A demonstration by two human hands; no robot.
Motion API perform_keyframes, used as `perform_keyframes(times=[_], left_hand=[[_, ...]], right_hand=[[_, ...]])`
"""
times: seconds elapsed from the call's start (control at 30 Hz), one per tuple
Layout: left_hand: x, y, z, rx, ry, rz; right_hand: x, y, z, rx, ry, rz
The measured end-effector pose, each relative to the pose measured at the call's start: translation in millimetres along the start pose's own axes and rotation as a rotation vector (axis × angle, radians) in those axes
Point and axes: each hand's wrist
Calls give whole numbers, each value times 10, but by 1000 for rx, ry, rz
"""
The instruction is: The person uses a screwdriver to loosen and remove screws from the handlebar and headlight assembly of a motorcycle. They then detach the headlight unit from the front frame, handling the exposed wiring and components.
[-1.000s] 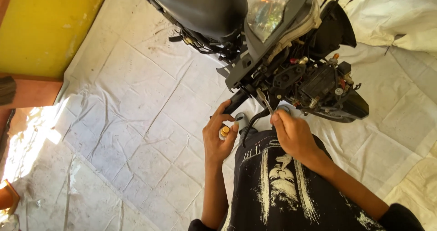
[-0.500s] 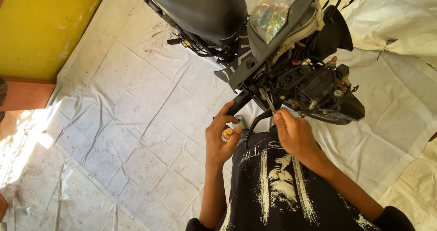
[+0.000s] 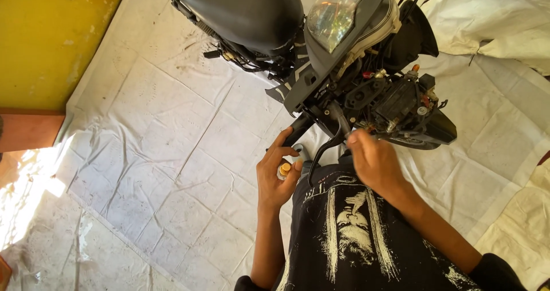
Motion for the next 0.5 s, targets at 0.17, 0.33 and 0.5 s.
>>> perform_keyframes(times=[0.17, 0.33, 0.5], left_hand=[[-3, 7, 6, 9, -8, -17], [-21, 38, -3, -18, 9, -18], [-71, -32, -100, -96, 87, 16]], right_hand=[[61, -142, 27, -59, 5, 4], [-78, 101, -69, -39, -32, 43], [361, 270, -53, 26, -5, -249]])
Point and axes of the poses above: each hand's wrist, its own z-axis towards the middle knuckle, its own x-axis out of the back of the hand, y = z × x, and after that the axes turned 12 degrees about z, right-handed
